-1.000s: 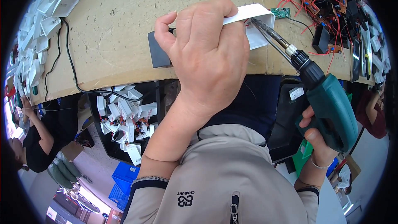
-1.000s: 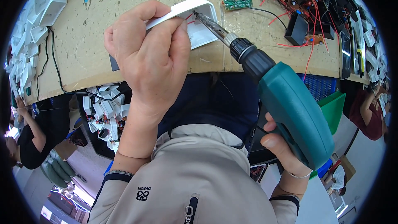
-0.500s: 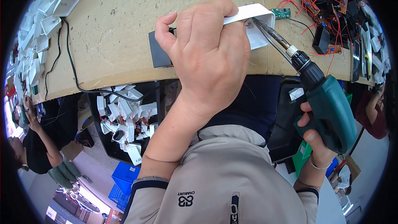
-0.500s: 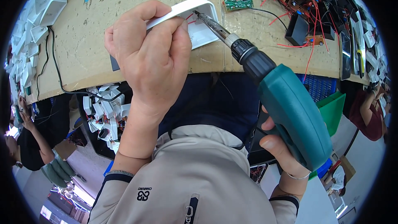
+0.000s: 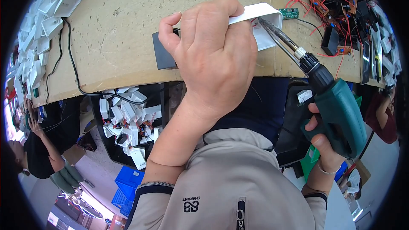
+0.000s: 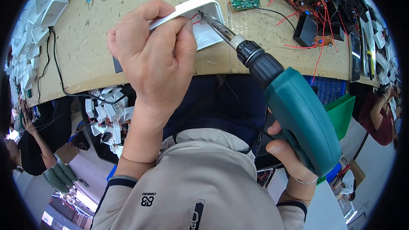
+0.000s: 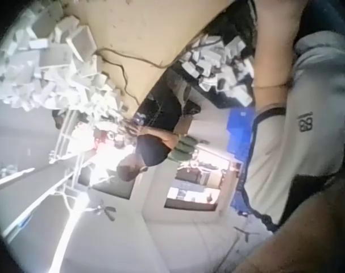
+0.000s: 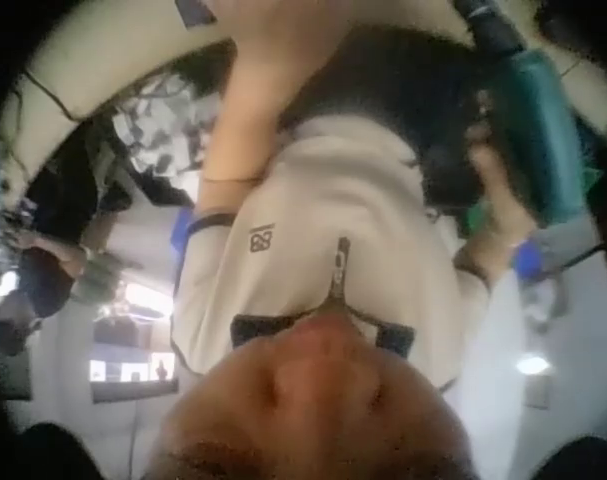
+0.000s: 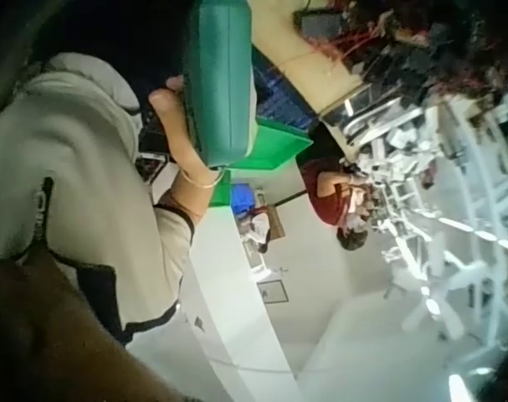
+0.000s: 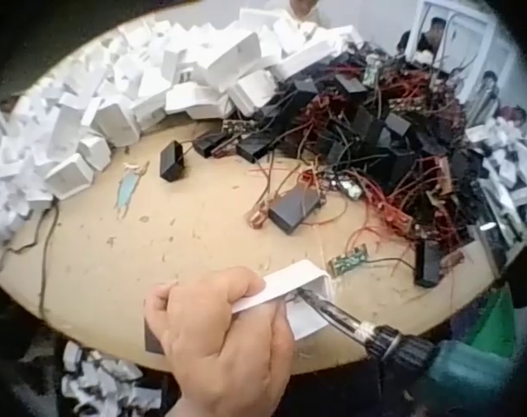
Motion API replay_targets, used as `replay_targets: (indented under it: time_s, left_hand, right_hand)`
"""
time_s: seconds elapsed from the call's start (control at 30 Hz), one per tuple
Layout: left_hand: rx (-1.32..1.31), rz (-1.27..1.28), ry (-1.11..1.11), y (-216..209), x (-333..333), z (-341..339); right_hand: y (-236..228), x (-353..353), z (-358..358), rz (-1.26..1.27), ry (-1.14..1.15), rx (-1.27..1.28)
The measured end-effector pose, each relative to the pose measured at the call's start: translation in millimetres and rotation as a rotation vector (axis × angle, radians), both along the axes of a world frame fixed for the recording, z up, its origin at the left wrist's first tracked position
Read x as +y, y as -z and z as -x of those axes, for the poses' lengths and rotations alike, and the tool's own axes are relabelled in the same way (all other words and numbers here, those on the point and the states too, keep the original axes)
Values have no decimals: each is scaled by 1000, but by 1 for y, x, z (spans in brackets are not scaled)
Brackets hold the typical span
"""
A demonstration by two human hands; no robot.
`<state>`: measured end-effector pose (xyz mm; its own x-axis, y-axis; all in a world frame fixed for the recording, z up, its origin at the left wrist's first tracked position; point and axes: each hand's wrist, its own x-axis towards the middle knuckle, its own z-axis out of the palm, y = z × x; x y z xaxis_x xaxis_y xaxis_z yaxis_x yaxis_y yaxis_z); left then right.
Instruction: Soldering wires and circuit boards into small electronic housings at an assembly station.
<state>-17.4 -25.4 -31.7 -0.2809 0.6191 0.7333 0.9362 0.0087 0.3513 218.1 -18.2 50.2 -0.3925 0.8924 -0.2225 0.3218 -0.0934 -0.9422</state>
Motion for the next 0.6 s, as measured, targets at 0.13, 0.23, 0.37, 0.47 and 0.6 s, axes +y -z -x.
replay_targets:
  time_s: [0.13,0.23,0.37,0.47,0.6]
  left_hand:
    - [-6,-4,-1,1,0,0]
    - [4,-2,-6,1,1,0]
    - [-2,-9,-6,1,1,0]
    - [-2,-3,-4,0,0,1]
    - [-14,14,11,-1,-1,3]
  right_hand:
    - [1,2,0,-23,-24,-19]
    - [1,1,1,-31,-9,-16]
    - [1,-2,0,-8,0,-16]
    - [4,-3,-6,-20,-26,-3]
    - [2,-8,-10,-17,-22,34]
